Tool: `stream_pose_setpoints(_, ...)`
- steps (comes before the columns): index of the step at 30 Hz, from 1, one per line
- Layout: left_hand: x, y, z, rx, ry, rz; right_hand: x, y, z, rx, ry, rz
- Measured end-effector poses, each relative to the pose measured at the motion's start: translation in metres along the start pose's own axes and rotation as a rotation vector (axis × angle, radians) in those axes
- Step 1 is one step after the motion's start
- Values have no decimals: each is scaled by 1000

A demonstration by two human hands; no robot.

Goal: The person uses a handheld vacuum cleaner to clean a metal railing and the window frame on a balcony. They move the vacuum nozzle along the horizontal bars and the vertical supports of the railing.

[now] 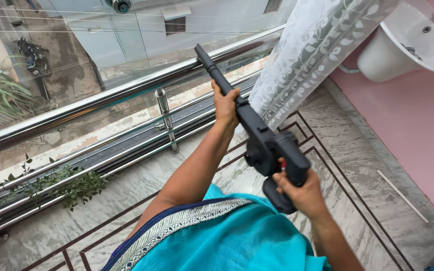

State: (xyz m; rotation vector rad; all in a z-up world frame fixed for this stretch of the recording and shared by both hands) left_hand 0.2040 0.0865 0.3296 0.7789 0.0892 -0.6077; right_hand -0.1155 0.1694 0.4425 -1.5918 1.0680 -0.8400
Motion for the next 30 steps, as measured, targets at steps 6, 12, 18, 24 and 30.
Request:
stream_pose_setpoints(6,-31,50,-21,-22,30,-83,-27,-7,25,-31,-93,-16)
stream_pose_setpoints(12,-28,21,-13,-73,8,-38,-27,-12,-2,-40,-26,-12)
stream_pose_setpoints(18,-10,57,-49,-33,-29,-58,-43,-17,51,-95,-144,-192)
stream_pose_setpoints(24,-17,36,-49,25,69,-43,-42,2,30,-15,-104,-48)
stream_pose_setpoints(30,-9,31,-38,13,0,4,-41,0,33,-24,-93,-78)
Point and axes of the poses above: each hand's wrist, its own x-axis towards the middle knuckle, its own z-axis out of the palm, y = z × x, the point moved 9 cm from there along x, towards the middle knuckle, and after that the axes turned 12 degrees about y, right-handed, at the moved point
